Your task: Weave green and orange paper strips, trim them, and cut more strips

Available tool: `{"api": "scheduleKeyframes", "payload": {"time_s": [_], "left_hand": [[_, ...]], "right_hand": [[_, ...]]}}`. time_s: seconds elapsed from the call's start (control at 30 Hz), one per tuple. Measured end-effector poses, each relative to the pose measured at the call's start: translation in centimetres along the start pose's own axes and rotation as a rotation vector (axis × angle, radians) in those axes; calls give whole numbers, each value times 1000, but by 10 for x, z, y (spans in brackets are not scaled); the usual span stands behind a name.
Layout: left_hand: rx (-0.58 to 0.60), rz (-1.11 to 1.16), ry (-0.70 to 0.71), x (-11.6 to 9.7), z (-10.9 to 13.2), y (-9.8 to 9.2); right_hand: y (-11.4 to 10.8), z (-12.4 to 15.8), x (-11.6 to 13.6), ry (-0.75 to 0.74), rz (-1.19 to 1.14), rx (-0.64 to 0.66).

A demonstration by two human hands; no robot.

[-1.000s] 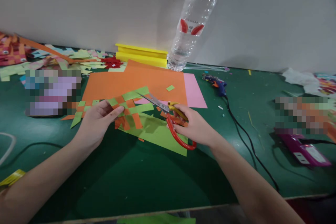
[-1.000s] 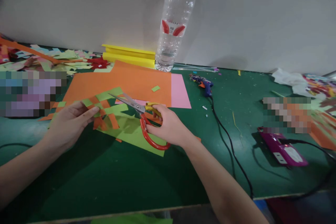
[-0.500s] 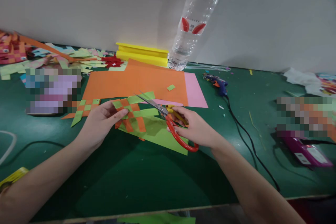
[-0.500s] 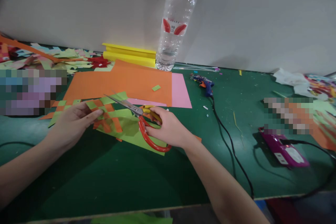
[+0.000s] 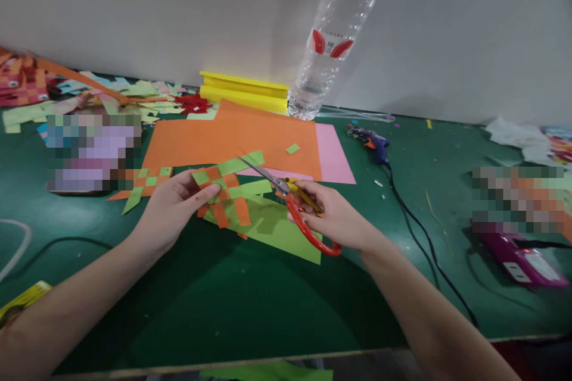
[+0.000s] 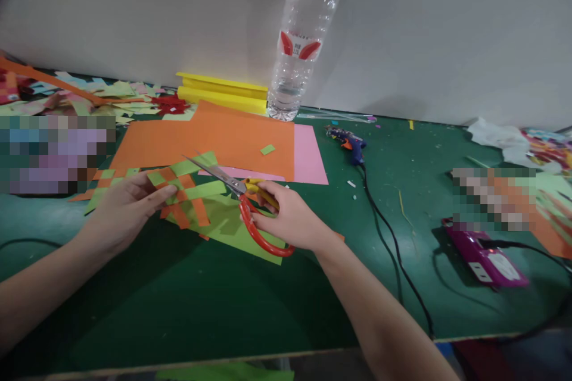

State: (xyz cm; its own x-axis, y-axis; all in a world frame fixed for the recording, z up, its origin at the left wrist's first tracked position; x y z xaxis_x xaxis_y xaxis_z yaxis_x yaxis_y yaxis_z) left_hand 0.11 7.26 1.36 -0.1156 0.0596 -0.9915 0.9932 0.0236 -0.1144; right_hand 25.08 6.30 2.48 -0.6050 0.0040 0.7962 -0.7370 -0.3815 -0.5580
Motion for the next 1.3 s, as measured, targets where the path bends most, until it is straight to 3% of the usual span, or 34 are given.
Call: {"api": "scheduleKeyframes", "payload": {"time_s": [0.53,1.3], "left_hand": [[-3,226,-44,8,-2,1],[-1,255,-77,9,-1,3]], "right_hand": [[-5,-1,2,5,-21,-11],[-4,0,2,14,67,10]]}}
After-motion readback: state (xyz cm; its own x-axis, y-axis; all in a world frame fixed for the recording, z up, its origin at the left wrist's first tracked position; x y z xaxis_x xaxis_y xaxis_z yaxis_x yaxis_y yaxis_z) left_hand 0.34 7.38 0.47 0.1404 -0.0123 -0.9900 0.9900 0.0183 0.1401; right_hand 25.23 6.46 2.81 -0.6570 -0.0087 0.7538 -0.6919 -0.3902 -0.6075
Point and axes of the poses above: each hand's wrist, its own z-axis away from the middle knuckle, its own y-axis out of the palm, x = y × z, the point moved 8 cm from there along -z, towards the middle knuckle, and after that the axes turned 6 degrees about y, right-handed, at the moved point
